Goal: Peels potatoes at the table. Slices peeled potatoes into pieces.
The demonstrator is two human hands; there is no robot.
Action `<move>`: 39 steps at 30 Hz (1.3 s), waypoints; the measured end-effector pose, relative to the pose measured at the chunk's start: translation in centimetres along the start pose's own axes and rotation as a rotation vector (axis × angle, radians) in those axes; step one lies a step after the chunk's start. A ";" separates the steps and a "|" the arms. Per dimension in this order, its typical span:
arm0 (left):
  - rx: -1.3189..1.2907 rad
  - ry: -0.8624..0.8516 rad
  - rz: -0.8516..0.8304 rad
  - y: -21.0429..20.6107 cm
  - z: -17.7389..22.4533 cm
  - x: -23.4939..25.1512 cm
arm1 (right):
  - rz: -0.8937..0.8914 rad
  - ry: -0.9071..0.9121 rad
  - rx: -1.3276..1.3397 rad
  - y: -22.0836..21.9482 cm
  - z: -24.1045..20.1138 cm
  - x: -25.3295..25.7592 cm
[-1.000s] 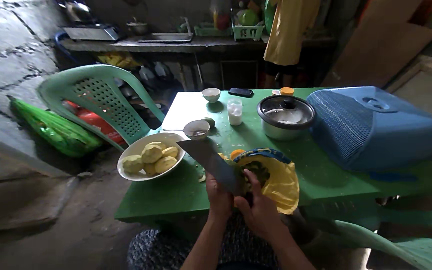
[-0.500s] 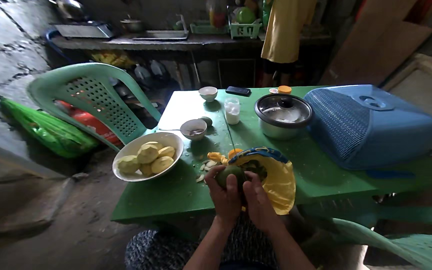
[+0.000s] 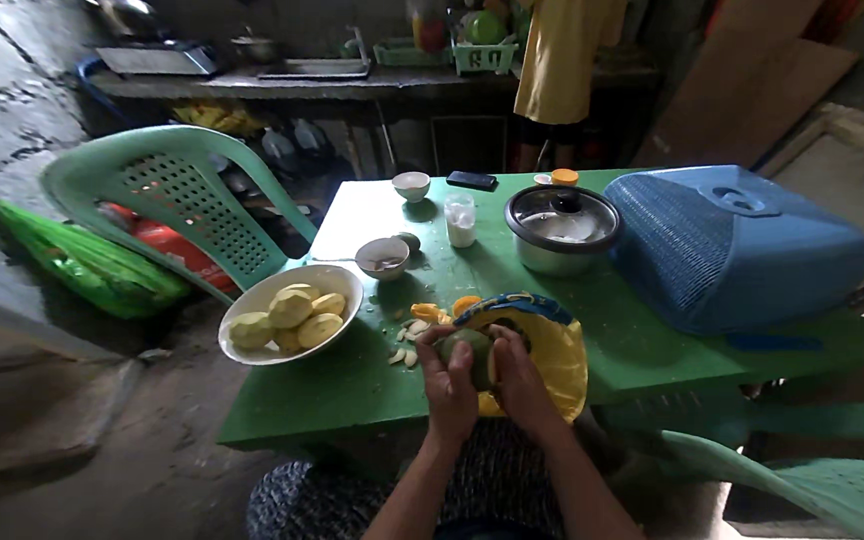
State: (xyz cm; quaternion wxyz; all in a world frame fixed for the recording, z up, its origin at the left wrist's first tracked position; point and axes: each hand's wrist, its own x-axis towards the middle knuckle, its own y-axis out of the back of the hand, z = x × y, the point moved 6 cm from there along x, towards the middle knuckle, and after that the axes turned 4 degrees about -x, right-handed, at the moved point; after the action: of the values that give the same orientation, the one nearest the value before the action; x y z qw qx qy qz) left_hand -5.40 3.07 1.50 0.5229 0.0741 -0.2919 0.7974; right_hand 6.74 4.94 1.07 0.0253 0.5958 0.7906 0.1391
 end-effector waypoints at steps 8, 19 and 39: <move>-0.132 0.309 -0.010 0.8 -0.9 1.9 | -0.012 0.043 -0.168 0.5 -0.1 -2.1; -0.177 0.267 0.085 1.3 -0.6 0.3 | 0.153 0.274 -0.587 -0.6 -1.1 -5.0; 0.070 0.104 -0.060 1.0 -0.3 0.4 | -0.019 0.005 -0.083 0.4 -0.5 -0.4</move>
State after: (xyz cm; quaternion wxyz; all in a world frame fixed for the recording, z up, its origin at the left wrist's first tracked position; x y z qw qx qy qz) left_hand -6.43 3.30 1.04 0.5581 0.0593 -0.2339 0.7939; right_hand 7.13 4.56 1.56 0.0496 0.5863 0.7899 0.1730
